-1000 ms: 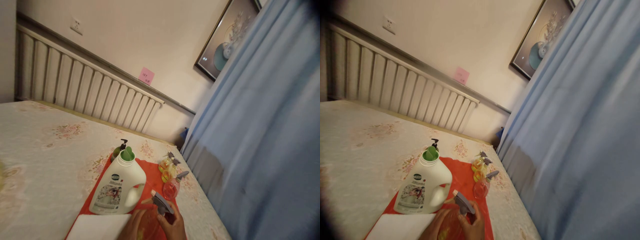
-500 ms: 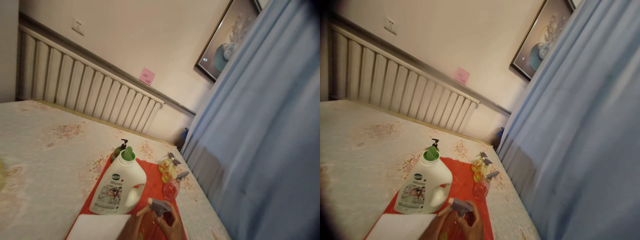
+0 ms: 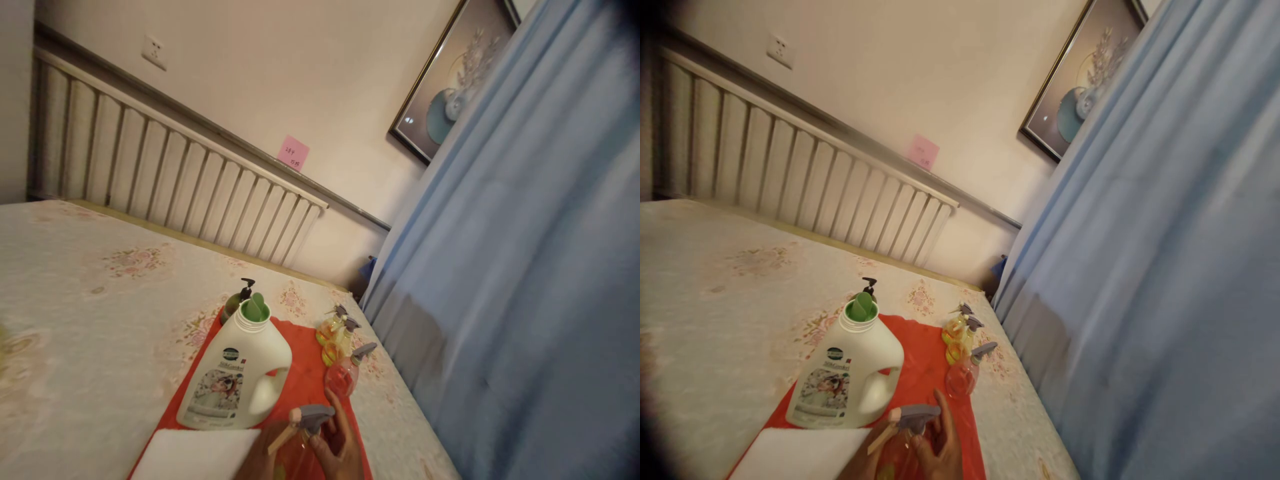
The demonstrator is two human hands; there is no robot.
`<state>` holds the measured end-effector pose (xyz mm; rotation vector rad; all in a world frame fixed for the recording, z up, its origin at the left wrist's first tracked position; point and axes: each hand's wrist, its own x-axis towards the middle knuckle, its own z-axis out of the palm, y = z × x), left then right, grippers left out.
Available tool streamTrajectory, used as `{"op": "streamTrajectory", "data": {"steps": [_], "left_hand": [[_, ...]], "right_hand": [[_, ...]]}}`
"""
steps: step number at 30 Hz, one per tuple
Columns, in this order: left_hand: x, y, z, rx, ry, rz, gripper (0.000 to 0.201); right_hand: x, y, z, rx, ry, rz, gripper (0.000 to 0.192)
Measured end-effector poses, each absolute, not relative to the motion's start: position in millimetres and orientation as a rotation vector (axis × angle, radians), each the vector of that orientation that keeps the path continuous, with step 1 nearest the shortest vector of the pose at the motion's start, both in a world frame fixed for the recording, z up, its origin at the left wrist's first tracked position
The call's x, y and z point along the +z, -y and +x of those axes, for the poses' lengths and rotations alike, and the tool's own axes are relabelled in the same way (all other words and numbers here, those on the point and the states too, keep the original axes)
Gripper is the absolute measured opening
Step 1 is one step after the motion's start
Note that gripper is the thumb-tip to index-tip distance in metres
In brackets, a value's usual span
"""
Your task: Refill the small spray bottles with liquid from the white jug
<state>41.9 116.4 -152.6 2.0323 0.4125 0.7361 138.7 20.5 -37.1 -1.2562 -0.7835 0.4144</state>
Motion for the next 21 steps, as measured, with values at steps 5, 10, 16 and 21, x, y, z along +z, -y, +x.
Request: {"op": "streamTrajectory", "data": {"steps": [5, 10, 16, 21], "left_hand": [[-125.4, -114.8, 32.5, 0.729, -0.398, 1.979, 0.085], [-120.0, -113.6, 36.1, 0.752, -0.337, 1.932, 0.082], [-110.4, -113.9, 33.2, 0.748, -0.267, 1.892, 0.08], [-105.5, -112.6, 27.0, 0.727, -0.261, 1.892, 0.072]], "right_hand": [[-43.5, -17.2, 135.6, 0.267, 0.813, -1.347, 0.075], [-52.3, -12.3, 133.3, 0.057, 0.836, -1.57, 0.055], [-53.6, -12.4, 133.8, 0.023, 0.875, -1.611, 0.051], [-50.3, -14.3, 134.7, -0.037, 0.84, -1.613, 0.052]]}}
